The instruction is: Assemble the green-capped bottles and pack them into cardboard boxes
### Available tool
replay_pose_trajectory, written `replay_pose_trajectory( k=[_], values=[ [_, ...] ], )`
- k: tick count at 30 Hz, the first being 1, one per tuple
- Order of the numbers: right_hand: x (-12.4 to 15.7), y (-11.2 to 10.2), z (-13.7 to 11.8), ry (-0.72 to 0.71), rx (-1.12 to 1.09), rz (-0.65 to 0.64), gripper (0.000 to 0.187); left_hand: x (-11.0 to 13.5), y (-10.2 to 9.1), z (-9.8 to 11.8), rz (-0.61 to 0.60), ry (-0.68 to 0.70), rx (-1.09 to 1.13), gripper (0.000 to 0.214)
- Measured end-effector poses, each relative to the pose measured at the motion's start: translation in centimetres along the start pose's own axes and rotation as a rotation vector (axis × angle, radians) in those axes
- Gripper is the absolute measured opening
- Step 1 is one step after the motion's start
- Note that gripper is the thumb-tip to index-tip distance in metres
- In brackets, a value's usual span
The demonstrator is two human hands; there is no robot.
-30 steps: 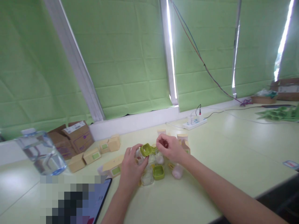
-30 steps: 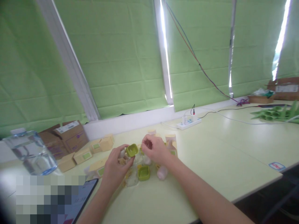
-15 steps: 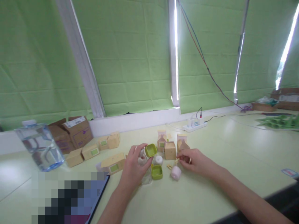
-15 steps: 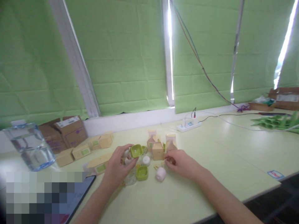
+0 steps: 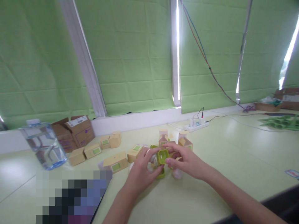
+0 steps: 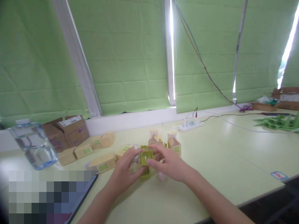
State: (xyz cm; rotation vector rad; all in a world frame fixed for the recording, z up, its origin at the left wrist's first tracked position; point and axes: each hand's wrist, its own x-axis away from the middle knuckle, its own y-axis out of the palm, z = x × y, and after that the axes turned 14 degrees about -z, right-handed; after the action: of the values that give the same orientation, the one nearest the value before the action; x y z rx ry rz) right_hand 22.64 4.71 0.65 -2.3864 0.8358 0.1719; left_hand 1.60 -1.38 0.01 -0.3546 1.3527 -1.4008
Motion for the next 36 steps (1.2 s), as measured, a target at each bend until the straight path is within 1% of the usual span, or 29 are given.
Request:
replay_pose_trajectory(
  k=[3, 5, 7, 8, 10, 13, 15, 17, 19, 22, 25, 27, 29, 32, 34, 36],
  values=[
    [-1.0, 0.9, -0.4, -0.005, 0.056, -0.017, 0.051, 0.1, 0.1, 0.1, -0.019, 0.011, -0.001, 0.047],
    [-1.1, 0.8, -0.2, -0.010, 0.047, 0.002, 0.051, 0.1, 0.0, 0.1, -0.014, 0.008, 0.000, 0.045],
    [-0.6, 0.1, 0.2, -0.009, 0.024, 0.045, 0.049, 0.0, -0.1, 0.1, 0.015, -0.001, 0.010, 0.037],
    [-0.2, -0.5, 0.4, -0.005, 0.027, 0.068, 0.045, 0.0, -0.1, 0.1, 0.033, -0.008, 0.025, 0.033],
    [1.0, -2.0, 0.6, 0.028, 0.088, 0.076, 0.041, 0.0, -0.3, 0.1, 0.072, -0.036, 0.071, 0.027],
    [3.3, -4.1, 1.0, 0.116, 0.254, -0.004, 0.039, -0.1, -0.6, 0.0, 0.137, -0.115, 0.172, 0.026],
    [4.7, -4.9, 1.5, 0.170, 0.289, -0.053, 0.040, -0.2, -0.7, -0.2, 0.171, -0.176, 0.266, 0.028],
    [5.6, -4.9, 2.4, 0.227, 0.289, -0.109, 0.042, -0.2, -0.7, -0.5, 0.191, -0.222, 0.365, 0.031],
    [5.9, -4.3, 3.3, 0.268, 0.289, -0.135, 0.044, -0.2, -0.6, -0.8, 0.204, -0.244, 0.435, 0.032],
    [5.3, -3.2, 4.1, 0.264, 0.337, -0.105, 0.047, -0.2, -0.4, -1.1, 0.214, -0.254, 0.469, 0.032],
    [4.3, -3.0, 3.7, 0.216, 0.423, -0.087, 0.051, 0.0, -0.3, -1.0, 0.206, -0.257, 0.388, 0.033],
    [3.8, -3.5, 2.8, 0.201, 0.468, -0.068, 0.045, 0.1, -0.3, -0.7, 0.177, -0.240, 0.294, 0.034],
    [3.4, -4.1, 1.7, 0.198, 0.479, -0.024, 0.034, 0.1, -0.2, -0.4, 0.138, -0.210, 0.218, 0.035],
    [2.4, -4.0, 0.0, 0.166, 0.403, 0.031, 0.028, 0.2, -0.2, 0.0, 0.094, -0.155, 0.149, 0.036],
    [1.3, -3.0, -1.1, 0.109, 0.298, 0.013, 0.027, 0.2, -0.2, 0.1, 0.085, -0.121, 0.104, 0.037],
    [-0.2, -1.2, -1.9, 0.054, 0.229, -0.032, 0.029, 0.3, -0.3, 0.1, 0.073, -0.082, 0.060, 0.039]
  ],
)
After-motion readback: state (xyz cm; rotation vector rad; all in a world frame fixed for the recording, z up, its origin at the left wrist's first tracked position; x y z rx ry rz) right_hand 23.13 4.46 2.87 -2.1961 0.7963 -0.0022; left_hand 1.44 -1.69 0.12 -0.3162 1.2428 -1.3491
